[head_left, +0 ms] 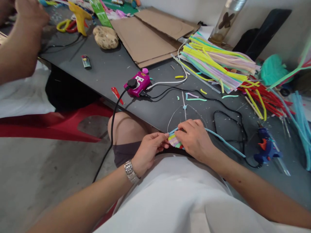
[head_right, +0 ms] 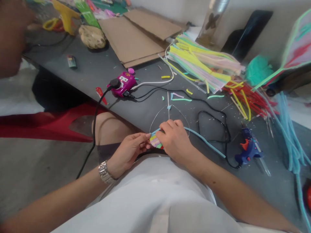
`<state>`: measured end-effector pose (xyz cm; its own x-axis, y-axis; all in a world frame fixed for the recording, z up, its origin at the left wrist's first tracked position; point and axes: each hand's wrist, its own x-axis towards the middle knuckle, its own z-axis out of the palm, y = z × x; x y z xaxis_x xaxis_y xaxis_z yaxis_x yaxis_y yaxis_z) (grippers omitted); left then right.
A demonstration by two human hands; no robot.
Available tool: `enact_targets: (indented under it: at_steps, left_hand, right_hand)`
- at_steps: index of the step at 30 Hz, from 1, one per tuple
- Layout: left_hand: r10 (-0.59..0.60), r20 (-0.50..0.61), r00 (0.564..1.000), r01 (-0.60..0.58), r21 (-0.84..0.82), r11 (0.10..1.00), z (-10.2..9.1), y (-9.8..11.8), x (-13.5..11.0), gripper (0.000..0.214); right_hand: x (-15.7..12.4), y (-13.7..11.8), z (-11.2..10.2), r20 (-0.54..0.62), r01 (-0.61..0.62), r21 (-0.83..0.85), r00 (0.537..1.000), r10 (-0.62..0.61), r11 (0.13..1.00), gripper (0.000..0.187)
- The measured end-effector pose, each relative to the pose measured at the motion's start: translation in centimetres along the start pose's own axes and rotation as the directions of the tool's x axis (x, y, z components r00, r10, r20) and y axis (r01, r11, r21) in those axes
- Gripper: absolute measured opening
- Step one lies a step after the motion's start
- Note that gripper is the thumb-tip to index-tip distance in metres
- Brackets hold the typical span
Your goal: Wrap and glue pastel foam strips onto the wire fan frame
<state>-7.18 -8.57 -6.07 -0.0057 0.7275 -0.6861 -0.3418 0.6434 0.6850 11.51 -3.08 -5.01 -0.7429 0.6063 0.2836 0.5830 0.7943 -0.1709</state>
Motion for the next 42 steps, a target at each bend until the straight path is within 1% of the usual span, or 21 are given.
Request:
enact_targets:
  at_steps: [4, 7, 11, 16, 18, 22, 25, 28, 32, 37, 39, 42]
  left_hand:
    - [0.066, -0.041, 0.997, -0.065, 0.03, 0.997, 0.2, -0.4, -0.1, 0.034]
    - [0.092, -0.04, 0.995, -0.091, 0.037, 0.995, 0.4, -0.7, -0.4, 0.032]
    - [0.042, -0.006, 0.999, -0.042, 0.003, 0.999, 0.5, -0.6, -0.7, 0.033]
    - [-0.011, 0.006, 1.0, 0.011, -0.011, 1.0, 0.8, -0.3, -0.8, 0.034]
    - [-0.024, 0.01, 1.0, 0.023, 0.005, 1.0, 1.0, -0.3, -0.7, 0.034]
    - [-0.008, -0.008, 1.0, 0.008, 0.015, 1.0, 1.3, -0.3, -0.8, 0.033]
    - [-0.048, 0.006, 0.999, 0.048, -0.013, 0.999, 1.4, -0.2, -1.1, 0.034]
    - [-0.08, 0.047, 0.996, 0.082, -0.04, 0.996, 1.4, 0.0, -1.3, 0.035]
    - [-0.066, 0.082, 0.994, 0.071, -0.05, 0.996, 1.3, -0.2, -1.4, 0.034]
    - [-0.052, 0.12, 0.991, 0.06, -0.063, 0.996, 1.2, -0.6, -1.4, 0.034]
    - [-0.085, 0.13, 0.988, 0.096, -0.084, 0.992, 1.2, -0.5, -1.5, 0.032]
    - [-0.175, 0.142, 0.974, 0.191, -0.108, 0.976, 1.1, 0.1, -1.7, 0.026]
  right_hand:
    - [0.8, 0.3, -0.6, 0.065, -0.042, 0.036, 0.997, 0.04, 0.998, 0.015]
    - [1.7, 0.3, -0.7, 0.116, -0.003, -0.032, 0.993, 0.007, 0.999, 0.015]
    - [2.7, 0.4, -0.7, 0.196, 0.111, -0.111, 0.977, -0.088, 0.988, 0.019]
    - [3.1, 0.6, -1.0, 0.214, 0.221, -0.139, 0.958, -0.189, 0.965, 0.02]
    - [3.1, 0.7, -1.1, 0.216, 0.251, -0.155, 0.952, -0.215, 0.956, 0.02]
    - [2.8, 0.7, -1.2, 0.218, 0.283, -0.194, 0.946, -0.24, 0.939, 0.02]
    - [2.5, 0.7, -1.3, 0.214, 0.312, -0.209, 0.939, -0.268, 0.927, 0.022]
    - [2.1, 0.8, -1.4, 0.191, 0.336, -0.183, 0.934, -0.302, 0.924, 0.024]
    - [1.7, 1.0, -1.6, 0.166, 0.334, -0.113, 0.935, -0.314, 0.936, 0.026]
    - [1.2, 1.5, -1.4, 0.117, 0.315, 0.063, 0.94, -0.32, 0.947, 0.019]
    - [1.1, 1.7, -1.2, 0.106, 0.306, 0.114, 0.942, -0.317, 0.945, 0.019]
    - [1.0, 1.8, -1.0, 0.104, 0.295, 0.133, 0.945, -0.309, 0.946, 0.018]
